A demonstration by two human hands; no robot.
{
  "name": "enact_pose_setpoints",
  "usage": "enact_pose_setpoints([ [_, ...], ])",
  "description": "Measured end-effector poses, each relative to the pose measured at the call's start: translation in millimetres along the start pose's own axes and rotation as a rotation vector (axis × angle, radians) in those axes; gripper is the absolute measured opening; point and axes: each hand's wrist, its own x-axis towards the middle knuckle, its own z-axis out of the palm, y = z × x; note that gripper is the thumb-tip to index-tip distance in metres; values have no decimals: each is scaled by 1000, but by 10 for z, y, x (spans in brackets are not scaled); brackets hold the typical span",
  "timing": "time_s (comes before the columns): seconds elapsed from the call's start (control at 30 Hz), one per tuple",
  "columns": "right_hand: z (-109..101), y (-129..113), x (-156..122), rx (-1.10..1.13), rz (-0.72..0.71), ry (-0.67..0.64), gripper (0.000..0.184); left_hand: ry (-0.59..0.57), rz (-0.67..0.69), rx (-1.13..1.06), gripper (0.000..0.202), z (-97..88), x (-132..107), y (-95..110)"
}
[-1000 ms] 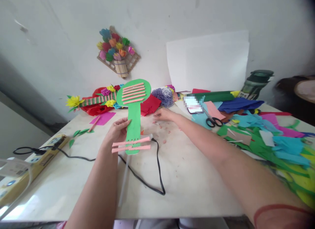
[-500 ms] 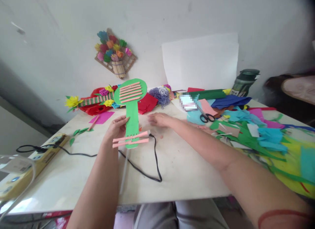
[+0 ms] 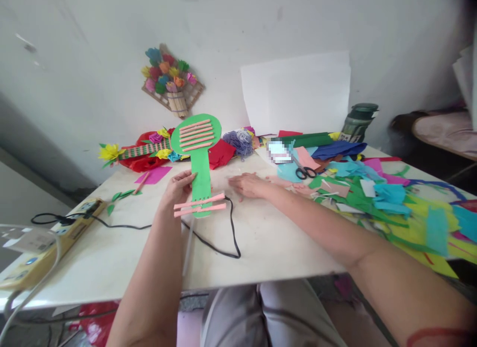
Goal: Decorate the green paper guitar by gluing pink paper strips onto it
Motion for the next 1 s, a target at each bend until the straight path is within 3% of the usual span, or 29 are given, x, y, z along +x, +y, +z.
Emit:
enact_pose_setpoints([
  [0.13, -89, -15, -125, -148, 281, -127, 30, 7, 39, -9, 20, -30, -11, -8],
  [0.17, -115, -17, -158, -166, 318, -92, 31, 12, 47, -12, 19, -38, -7, -10],
  [0.27, -120, -81, -205, -74, 189, 48, 31, 20, 66, -18, 19, -42, -2, -13],
  [0.33, -59, -153, -197, 32, 18, 71, 36, 21, 63, -16, 19, -28, -15, -14],
  [0.4, 19, -195, -191, 101, -60, 90, 37, 24, 58, -15, 18, -10, -36, -15],
  [0.53, 85, -92, -287, 33, -15, 170, 26, 31, 54, -22, 18, 20, -64, -5],
  [0.63, 54, 23, -391, -92, 146, 219, 24, 45, 50, -23, 19, 33, -59, 11],
  [0.73, 26, -10, -392, -14, 202, 262, 24, 34, 50, -17, 20, 30, -51, 20],
  [0.83, 16, -156, -305, 160, 94, 175, 26, 24, 57, -14, 22, 23, -56, 18],
  [1.0, 6, -291, -231, 311, 69, 33, 38, 27, 80, -8, 22, 17, -67, 11],
])
